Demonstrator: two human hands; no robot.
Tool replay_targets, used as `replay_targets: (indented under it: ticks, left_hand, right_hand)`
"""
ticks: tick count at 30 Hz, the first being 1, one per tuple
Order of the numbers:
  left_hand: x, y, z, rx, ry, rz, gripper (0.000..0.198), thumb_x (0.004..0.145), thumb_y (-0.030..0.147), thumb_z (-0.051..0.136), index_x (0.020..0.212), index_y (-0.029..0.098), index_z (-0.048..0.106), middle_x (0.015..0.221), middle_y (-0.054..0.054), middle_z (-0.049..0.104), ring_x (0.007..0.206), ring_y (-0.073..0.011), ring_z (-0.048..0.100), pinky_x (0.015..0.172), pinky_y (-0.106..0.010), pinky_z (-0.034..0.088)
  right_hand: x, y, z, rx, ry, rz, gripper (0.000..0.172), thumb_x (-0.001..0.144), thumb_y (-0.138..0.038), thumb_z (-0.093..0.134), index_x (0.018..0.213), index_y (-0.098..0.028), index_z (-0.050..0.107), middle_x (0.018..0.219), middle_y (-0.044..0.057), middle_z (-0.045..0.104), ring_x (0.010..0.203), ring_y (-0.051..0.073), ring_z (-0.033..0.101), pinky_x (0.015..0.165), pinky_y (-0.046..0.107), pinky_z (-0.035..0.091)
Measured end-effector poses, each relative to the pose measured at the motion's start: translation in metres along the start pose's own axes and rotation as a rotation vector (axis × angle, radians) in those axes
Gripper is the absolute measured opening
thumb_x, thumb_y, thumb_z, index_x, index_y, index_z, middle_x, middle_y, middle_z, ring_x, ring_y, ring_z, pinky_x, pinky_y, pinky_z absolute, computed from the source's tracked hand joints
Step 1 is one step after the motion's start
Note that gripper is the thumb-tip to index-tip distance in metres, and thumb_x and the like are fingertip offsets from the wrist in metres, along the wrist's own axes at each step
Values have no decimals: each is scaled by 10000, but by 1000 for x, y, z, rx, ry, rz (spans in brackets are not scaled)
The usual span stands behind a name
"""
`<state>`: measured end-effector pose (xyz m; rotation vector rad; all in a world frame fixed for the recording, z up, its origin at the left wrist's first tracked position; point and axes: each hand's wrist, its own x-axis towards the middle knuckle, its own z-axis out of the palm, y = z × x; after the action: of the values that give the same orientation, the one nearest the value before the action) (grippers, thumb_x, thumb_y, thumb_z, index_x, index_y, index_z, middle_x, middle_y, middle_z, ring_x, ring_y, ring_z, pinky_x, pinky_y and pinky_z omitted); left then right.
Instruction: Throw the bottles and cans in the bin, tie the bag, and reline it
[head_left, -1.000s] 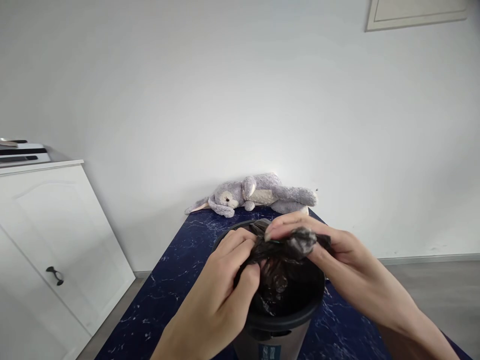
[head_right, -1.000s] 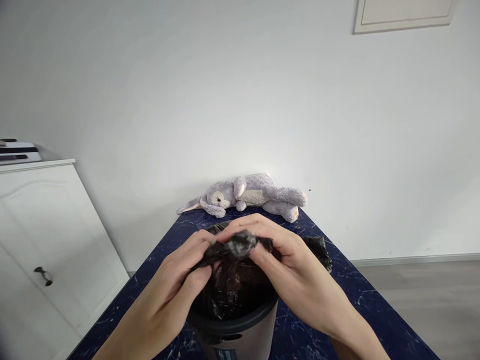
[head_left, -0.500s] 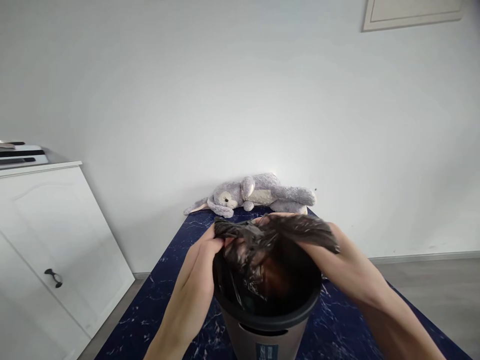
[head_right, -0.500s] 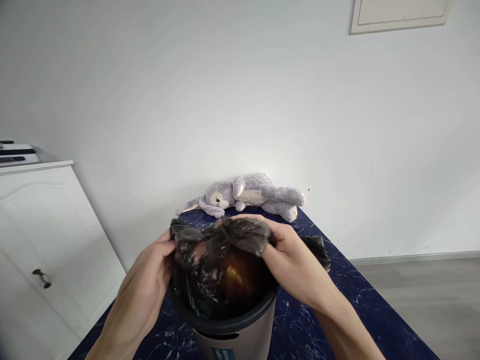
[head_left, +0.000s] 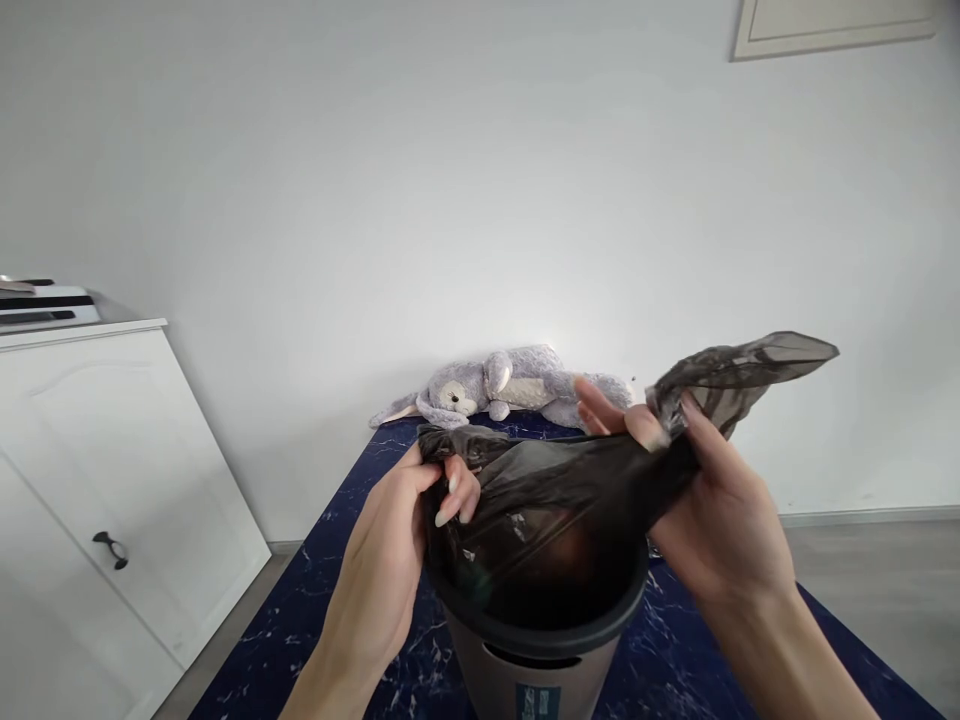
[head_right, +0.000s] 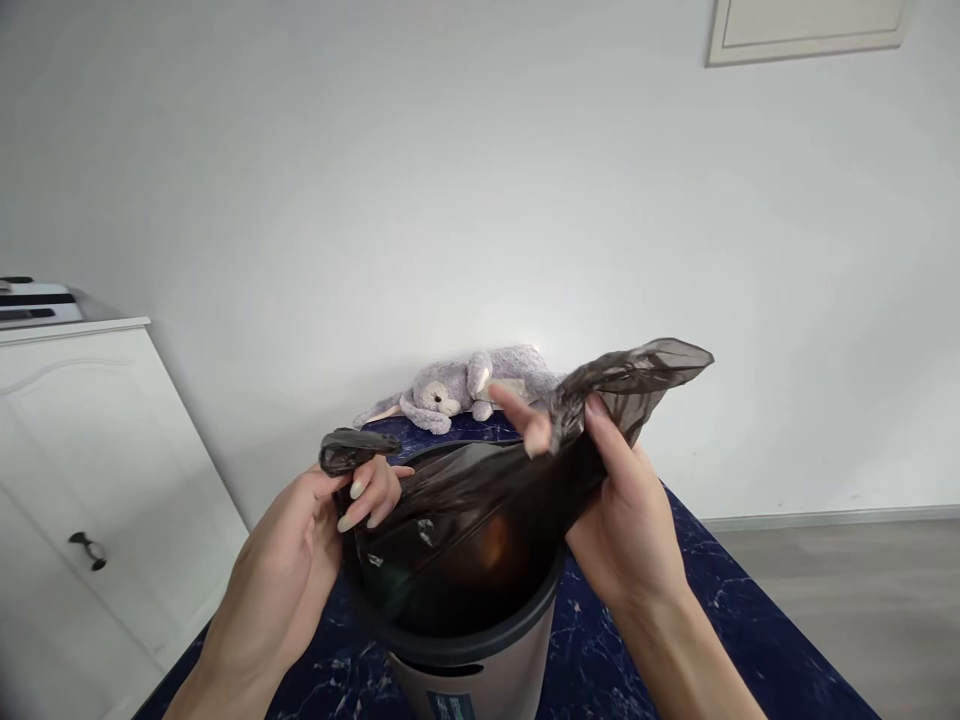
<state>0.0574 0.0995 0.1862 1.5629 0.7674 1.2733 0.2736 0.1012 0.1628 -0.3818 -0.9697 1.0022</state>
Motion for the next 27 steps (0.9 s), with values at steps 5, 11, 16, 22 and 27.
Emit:
replay_targets:
  ticks: [5, 11, 16, 22, 27]
  left_hand:
    - [-3, 6, 5, 165, -51, 53, 379, 1076, 309, 310, 713, 253, 404, 742, -13, 425, 744, -209, 455, 761, -355, 441]
    - [-9, 8, 5, 295, -76, -59, 398, 1074, 445, 417, 773, 247, 587, 762, -34, 571, 798, -229, 595, 772, -345, 540]
    - [-18, -2, 6, 348, -58, -10, 408, 1107, 532, 409, 922, 258, 648, 833, -40, 623, 870, -223, 636, 892, -340, 587]
    - [-21, -2, 4, 523, -162, 166, 351, 1121, 458, 398, 1073, 289, 701, 1038, -65, 724, 1023, -241, 681, 972, -343, 599]
    - [-19, 11, 8, 757, -483, 355, 317, 1092, 234, 379, 978, 254, 674, 976, -57, 758, 1023, -235, 714, 1020, -342, 567]
  right_hand:
    - [-7, -5, 13, 150, -65, 164, 341, 995, -313, 665, 724, -230, 473, 660, -86, 247, 465, 73, 174, 398, 148, 349]
    - [-10, -4, 10, -49, -112, 211, 247, 949, -419, 568, 998, -236, 728, 827, 21, 482, 722, 165, 484, 574, 239, 513]
    - [-14, -1, 3, -571, -62, 130, 450, 1032, -552, 615, 1441, -366, 634, 1072, 48, 651, 1022, 215, 647, 797, 293, 601]
    - [-12, -1, 3, -707, -73, 78, 474, 981, -591, 702, 1337, -278, 694, 905, 15, 740, 830, 171, 710, 710, 250, 596]
    - [-12, 0, 6, -777, -82, 34, 315, 1013, -532, 676, 1117, -253, 777, 964, 26, 788, 804, 159, 733, 656, 223, 573]
